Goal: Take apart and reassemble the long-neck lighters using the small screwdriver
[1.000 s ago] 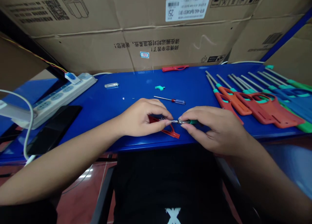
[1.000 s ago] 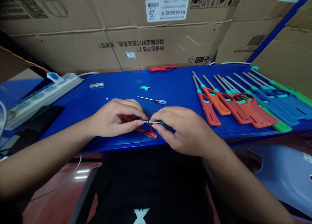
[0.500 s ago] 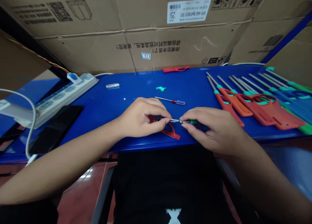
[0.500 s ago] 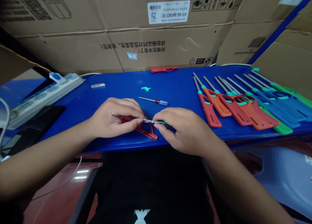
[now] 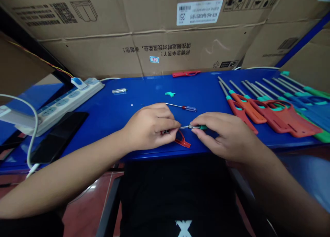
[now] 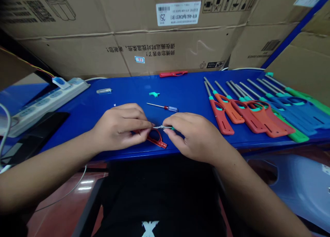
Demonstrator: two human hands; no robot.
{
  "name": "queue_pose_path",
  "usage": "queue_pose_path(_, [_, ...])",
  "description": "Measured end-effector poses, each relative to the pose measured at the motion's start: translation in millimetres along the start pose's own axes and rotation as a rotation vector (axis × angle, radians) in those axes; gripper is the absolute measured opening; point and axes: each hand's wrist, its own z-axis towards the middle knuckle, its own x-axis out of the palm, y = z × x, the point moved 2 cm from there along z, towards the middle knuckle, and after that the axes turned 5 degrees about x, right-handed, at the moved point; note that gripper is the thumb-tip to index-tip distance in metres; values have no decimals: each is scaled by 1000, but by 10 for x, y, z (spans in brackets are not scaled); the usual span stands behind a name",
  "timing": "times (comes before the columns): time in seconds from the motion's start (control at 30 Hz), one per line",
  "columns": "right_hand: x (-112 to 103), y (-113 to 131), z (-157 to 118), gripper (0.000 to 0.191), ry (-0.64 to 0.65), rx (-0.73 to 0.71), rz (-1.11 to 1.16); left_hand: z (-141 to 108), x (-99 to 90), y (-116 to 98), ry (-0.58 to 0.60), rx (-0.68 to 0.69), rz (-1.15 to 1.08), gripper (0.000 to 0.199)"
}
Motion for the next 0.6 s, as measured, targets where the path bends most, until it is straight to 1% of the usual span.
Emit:
queue_pose_path(0.1, [22, -3, -1, 13, 15, -1, -10, 3, 7, -18, 30, -15, 23, 9])
queue_pose_path(0.2, [28, 13, 5, 13, 21, -6, -9, 13, 3, -34, 29, -32, 42, 8])
queue_pose_path(0.33, [19, 13, 10, 13, 16, 5, -6, 23, -8, -32, 30, -85, -34, 7])
queue_pose_path(0.43, [17, -8, 8, 14, 9, 20, -10, 30, -22, -25, 3, -115, -82, 9])
queue_pose_path(0.6, [17, -28, 10, 14, -1, 41, -17, 42, -43, -44, 3, -152, -71, 9])
